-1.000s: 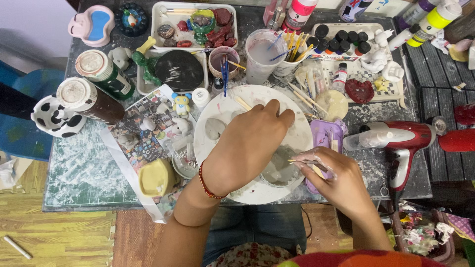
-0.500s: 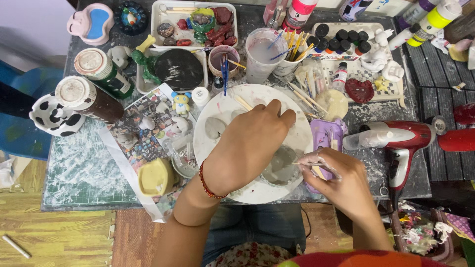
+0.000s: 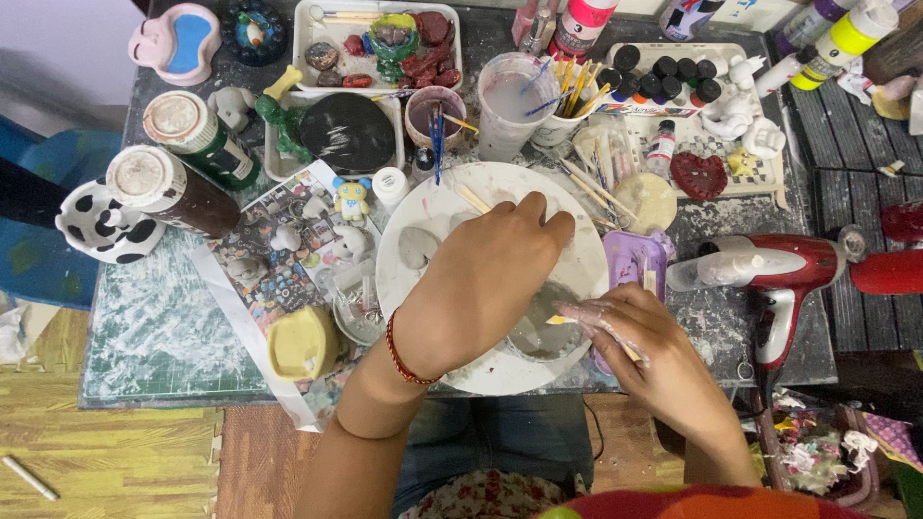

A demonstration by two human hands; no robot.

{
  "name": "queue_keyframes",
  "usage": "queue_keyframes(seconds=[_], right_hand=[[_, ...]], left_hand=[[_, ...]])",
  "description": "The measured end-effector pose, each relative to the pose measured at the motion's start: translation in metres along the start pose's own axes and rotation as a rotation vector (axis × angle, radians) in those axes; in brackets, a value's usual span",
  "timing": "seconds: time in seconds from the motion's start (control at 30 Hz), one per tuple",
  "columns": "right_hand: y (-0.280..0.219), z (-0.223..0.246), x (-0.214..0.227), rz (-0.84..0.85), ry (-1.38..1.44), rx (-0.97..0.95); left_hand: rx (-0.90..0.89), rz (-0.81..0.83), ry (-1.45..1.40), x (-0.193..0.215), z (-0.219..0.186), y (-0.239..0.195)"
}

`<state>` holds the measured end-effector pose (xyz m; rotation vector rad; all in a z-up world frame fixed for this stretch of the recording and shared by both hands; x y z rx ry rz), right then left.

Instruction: The person shapes a small piece of gray clay into a rounded form and attaches a metal keyring. They then use a wooden stick to apply a gray paste to the clay surface, smoothing and detailing the object.

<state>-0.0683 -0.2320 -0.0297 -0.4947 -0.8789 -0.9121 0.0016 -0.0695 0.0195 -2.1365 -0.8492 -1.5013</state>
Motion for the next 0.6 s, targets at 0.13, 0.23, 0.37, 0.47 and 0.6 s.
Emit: queue_keyframes(seconds=[0.13,0.23,0.37,0.47,0.6], right_hand=[[-0.0010,-0.0017,0.0015,-0.015,-0.032,-0.002],[-0.0010,-0.0021,0.0033,-0.050,-0.062,0.008],[-0.0001,-0.0029,0.0037,-0.096,-0.061,0.004],[0.0014,-0.0049,0.0022,-0.087,-0.040,-0.023],[0.0036,-0.0024,0.0026,-0.104,-0.076,-0.006]], left_hand=[[0.017,0.021,0.009,-0.0013,0.0001,0.0007],[0.011,0.014,0.003,-0.0009,0.0000,0.0003],[0.004,0.010,-0.002,-0.0005,0.0000,-0.0002],[-0.001,0.014,-0.006,-0.0007,0.0000,-0.0001],[-0.006,0.014,-0.012,-0.0001,0.0001,-0.0001]])
Point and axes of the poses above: each hand's wrist, its own y-axis towards the middle knuckle, its own x-axis out of the back of the hand, z = x × y, the point moved 6 cm from there along y, towards the middle knuckle, and after that the axes turned 15 degrees about z, right-handed, at the moved point
